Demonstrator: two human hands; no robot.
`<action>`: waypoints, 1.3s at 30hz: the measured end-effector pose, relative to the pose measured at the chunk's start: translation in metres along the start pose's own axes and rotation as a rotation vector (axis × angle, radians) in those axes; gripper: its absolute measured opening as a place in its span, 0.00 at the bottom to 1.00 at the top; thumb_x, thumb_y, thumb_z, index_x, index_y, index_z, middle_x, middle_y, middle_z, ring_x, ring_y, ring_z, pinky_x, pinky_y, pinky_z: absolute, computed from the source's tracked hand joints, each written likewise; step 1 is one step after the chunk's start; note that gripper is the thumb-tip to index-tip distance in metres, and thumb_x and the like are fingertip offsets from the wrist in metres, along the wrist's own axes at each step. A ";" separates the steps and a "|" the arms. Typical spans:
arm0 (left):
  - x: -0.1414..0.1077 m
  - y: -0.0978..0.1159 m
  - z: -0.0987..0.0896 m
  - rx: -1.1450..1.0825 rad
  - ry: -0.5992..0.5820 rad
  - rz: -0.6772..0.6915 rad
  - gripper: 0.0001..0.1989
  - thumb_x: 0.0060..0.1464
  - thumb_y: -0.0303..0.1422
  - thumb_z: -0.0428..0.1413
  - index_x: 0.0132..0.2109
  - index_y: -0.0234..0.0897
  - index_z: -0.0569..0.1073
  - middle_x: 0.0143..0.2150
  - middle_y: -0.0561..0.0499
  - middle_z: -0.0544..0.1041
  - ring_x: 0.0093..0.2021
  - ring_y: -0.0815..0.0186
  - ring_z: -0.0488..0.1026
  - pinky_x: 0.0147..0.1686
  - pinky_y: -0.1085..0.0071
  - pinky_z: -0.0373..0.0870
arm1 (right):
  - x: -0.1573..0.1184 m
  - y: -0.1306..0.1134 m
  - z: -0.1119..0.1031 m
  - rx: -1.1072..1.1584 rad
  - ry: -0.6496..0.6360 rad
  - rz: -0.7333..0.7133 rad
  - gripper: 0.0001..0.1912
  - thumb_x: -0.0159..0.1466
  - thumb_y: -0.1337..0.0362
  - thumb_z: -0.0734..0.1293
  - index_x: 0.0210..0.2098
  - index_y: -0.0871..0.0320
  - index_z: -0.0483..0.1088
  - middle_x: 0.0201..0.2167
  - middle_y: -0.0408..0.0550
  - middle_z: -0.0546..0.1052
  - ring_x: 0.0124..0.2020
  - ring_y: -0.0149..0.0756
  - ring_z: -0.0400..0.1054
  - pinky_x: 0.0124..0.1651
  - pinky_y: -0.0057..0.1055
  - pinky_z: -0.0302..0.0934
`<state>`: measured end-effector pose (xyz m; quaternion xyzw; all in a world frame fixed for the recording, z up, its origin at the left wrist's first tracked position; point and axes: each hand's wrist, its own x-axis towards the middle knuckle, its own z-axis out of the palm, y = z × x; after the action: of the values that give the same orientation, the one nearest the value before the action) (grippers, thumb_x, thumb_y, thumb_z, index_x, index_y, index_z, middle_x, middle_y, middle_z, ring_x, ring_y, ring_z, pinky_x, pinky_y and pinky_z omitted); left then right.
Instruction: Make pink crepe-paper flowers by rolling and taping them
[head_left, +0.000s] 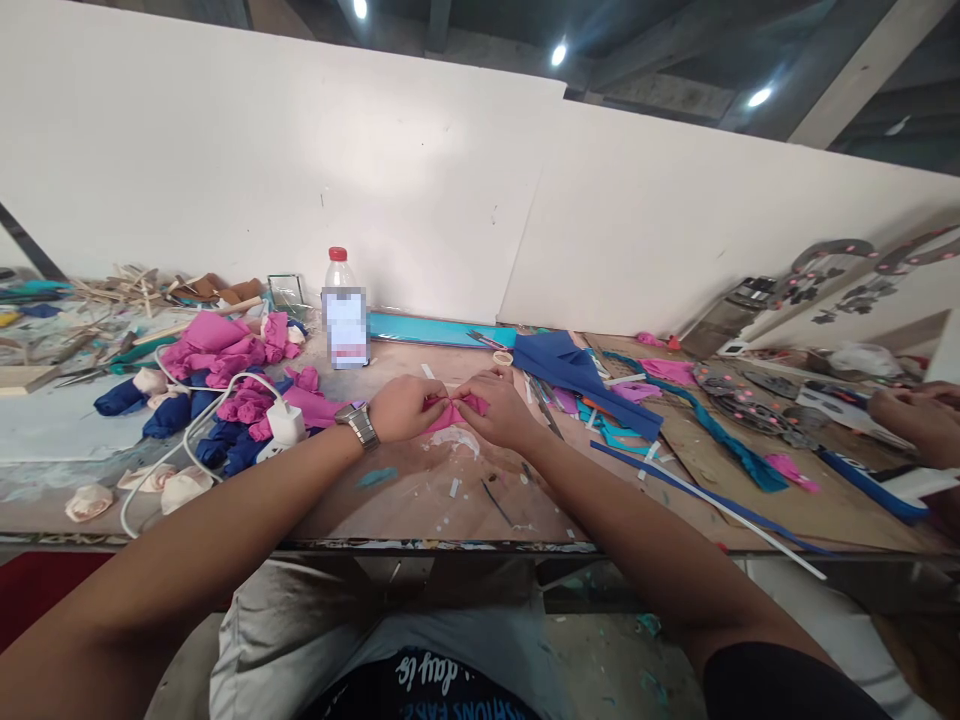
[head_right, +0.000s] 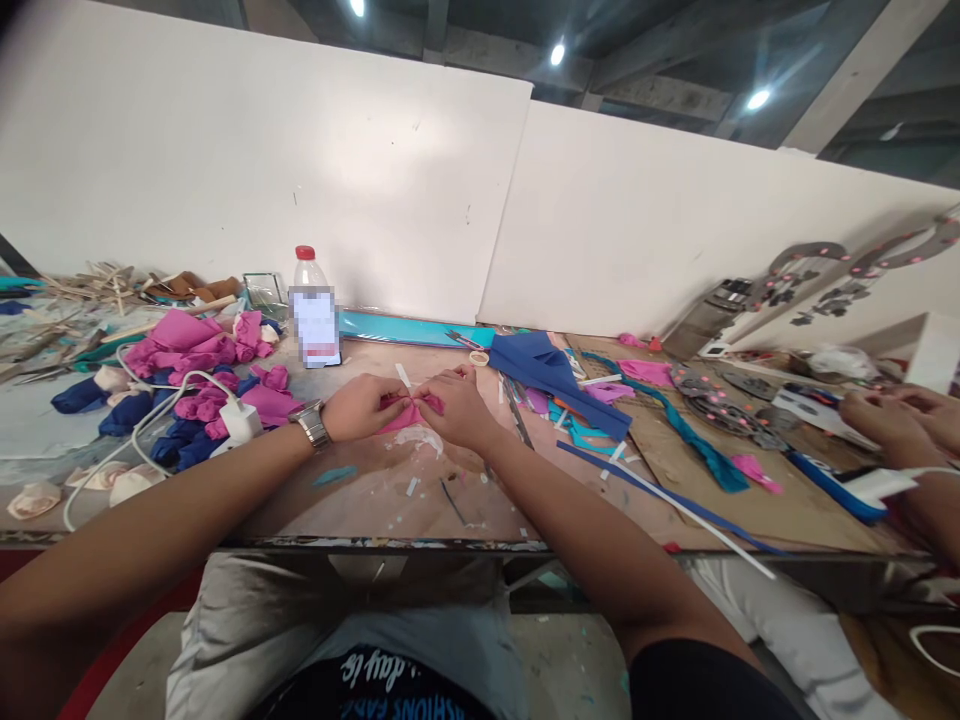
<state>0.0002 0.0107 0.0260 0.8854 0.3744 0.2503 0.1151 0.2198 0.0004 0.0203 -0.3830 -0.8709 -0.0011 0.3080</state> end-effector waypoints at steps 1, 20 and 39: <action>0.000 0.000 0.000 0.015 0.003 -0.001 0.13 0.63 0.36 0.52 0.34 0.38 0.77 0.28 0.50 0.77 0.28 0.65 0.68 0.31 0.68 0.53 | 0.000 0.000 0.000 -0.002 -0.002 0.002 0.07 0.69 0.61 0.64 0.35 0.54 0.72 0.37 0.46 0.82 0.42 0.40 0.73 0.56 0.44 0.46; -0.001 -0.004 0.008 0.186 -0.019 0.030 0.17 0.68 0.42 0.49 0.41 0.42 0.80 0.36 0.45 0.83 0.37 0.58 0.78 0.34 0.67 0.60 | -0.001 0.001 0.002 0.037 -0.017 0.016 0.03 0.64 0.65 0.66 0.33 0.54 0.71 0.33 0.43 0.79 0.42 0.39 0.69 0.56 0.44 0.46; -0.001 0.001 0.005 0.186 -0.076 -0.031 0.16 0.67 0.40 0.51 0.41 0.40 0.81 0.36 0.44 0.83 0.37 0.57 0.77 0.33 0.67 0.59 | 0.000 0.000 0.000 0.025 -0.061 -0.007 0.08 0.69 0.63 0.64 0.34 0.55 0.72 0.33 0.44 0.79 0.42 0.39 0.70 0.54 0.43 0.47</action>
<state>0.0029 0.0097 0.0216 0.8952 0.4049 0.1791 0.0503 0.2198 0.0003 0.0201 -0.3758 -0.8812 0.0202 0.2862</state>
